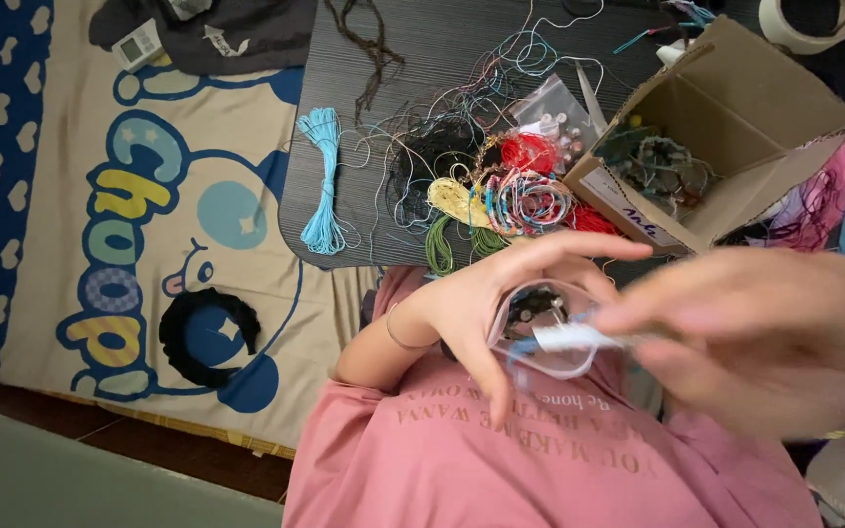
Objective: Organizing beads and handmade bracelets into storage containers and boxes.
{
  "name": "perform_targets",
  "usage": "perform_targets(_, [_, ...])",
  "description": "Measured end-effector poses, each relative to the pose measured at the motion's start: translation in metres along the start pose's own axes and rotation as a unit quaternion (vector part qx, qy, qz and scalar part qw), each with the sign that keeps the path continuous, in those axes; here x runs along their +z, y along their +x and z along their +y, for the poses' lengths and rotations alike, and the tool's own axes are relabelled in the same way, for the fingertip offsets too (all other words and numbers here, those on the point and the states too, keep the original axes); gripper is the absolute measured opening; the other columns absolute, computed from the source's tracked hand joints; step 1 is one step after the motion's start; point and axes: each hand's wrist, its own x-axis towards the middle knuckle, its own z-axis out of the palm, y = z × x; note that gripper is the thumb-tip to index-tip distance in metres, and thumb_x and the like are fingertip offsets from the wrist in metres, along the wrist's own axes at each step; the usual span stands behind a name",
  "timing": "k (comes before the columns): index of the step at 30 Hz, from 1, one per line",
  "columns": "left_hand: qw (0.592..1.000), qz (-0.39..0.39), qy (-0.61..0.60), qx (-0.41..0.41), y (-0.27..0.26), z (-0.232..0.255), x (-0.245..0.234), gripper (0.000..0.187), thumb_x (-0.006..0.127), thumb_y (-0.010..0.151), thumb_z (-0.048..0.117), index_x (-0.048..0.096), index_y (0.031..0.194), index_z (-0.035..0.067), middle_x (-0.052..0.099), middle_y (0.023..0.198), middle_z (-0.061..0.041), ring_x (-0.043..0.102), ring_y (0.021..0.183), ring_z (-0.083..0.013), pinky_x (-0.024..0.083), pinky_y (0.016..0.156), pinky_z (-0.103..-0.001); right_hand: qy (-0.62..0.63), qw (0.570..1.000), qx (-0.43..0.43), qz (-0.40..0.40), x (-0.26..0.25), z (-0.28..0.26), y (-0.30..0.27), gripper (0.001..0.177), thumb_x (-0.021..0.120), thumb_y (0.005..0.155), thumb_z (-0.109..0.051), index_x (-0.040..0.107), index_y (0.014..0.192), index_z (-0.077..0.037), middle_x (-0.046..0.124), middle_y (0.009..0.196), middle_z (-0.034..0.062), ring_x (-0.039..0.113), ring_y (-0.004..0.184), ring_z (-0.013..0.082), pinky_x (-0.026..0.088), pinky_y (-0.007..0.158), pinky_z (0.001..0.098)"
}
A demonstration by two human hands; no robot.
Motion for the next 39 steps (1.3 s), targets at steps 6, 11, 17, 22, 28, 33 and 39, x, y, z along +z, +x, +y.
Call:
perform_targets(6, [0.996,-0.013,0.089,0.020,-0.007,-0.003,-0.001,0.126,0.084,0.060,0.064,0.028,0.160,0.010,0.038,0.165,-0.007,0.044,0.157,-0.0238,0.040,0.139,-0.043,-0.125,0.988,-0.054,-0.074,0.015,-0.004,0.029,0.020,0.070,0.086,-0.010,0.065,0.105,-0.010,0.079,0.103,-0.0032,0.081,0.099,0.0108,0.069,0.083,0.0230])
perform_targets(11, [0.995,-0.011,0.095,0.027,-0.006,-0.002,0.009,0.123,0.087,0.063,0.060,0.029,0.160,0.011,0.040,0.165,-0.006,0.050,0.154,-0.0217,0.047,0.136,-0.041,-0.112,0.984,-0.080,-0.116,0.012,-0.007,0.023,0.018,0.058,0.094,-0.017,0.062,0.111,-0.013,0.078,0.111,0.0026,0.081,0.107,0.0188,0.067,0.081,0.0261])
perform_targets(17, [0.983,0.017,0.181,-0.003,-0.008,0.007,0.026,0.115,0.078,0.066,0.068,0.034,0.157,0.015,0.049,0.158,-0.003,0.061,0.143,-0.0194,0.053,0.126,-0.035,-0.094,0.990,-0.061,-0.082,0.012,-0.016,-0.001,0.018,0.051,0.094,-0.019,0.060,0.108,-0.010,0.075,0.112,0.0131,0.085,0.103,0.0249,0.071,0.085,0.0305])
perform_targets(22, [0.970,0.039,0.240,0.010,-0.009,0.008,0.031,0.114,0.078,0.063,0.067,0.035,0.152,0.012,0.054,0.152,-0.007,0.065,0.140,-0.0259,0.055,0.124,-0.039,-0.090,0.986,-0.119,-0.075,0.015,-0.002,-0.008,0.013,0.057,0.091,-0.020,0.059,0.100,-0.010,0.078,0.105,0.0105,0.080,0.110,0.0391,0.073,0.092,0.0464])
perform_targets(28, [0.947,0.077,0.312,0.024,-0.010,0.005,0.037,0.107,0.074,0.067,0.072,0.040,0.151,0.015,0.060,0.145,-0.002,0.073,0.126,-0.0234,0.059,0.111,-0.035,-0.240,0.901,-0.313,0.181,0.041,0.030,-0.004,0.024,0.049,0.096,-0.020,0.066,0.081,-0.027,0.072,0.077,-0.0145,0.046,0.092,0.0093,0.043,0.074,0.0288])
perform_targets(33, [0.937,0.083,0.335,0.057,-0.010,0.006,0.040,0.099,0.075,0.071,0.070,0.047,0.145,0.011,0.062,0.140,0.000,0.074,0.121,-0.0229,0.059,0.106,-0.037,-0.255,0.892,-0.367,0.060,0.025,0.038,-0.018,0.007,0.057,0.093,-0.016,0.064,0.094,-0.016,0.074,0.093,0.0011,0.072,0.087,0.0171,0.050,0.080,0.0298])
perform_targets(39, [0.930,0.103,0.344,0.082,-0.011,0.001,0.040,0.098,0.078,0.070,0.068,0.048,0.142,0.008,0.061,0.140,-0.003,0.073,0.121,-0.0250,0.059,0.106,-0.038,-0.287,0.907,-0.308,-0.015,0.015,0.024,-0.030,0.010,0.066,0.091,-0.010,0.065,0.099,-0.015,0.073,0.101,-0.0019,0.073,0.095,0.0159,0.055,0.088,0.0349])
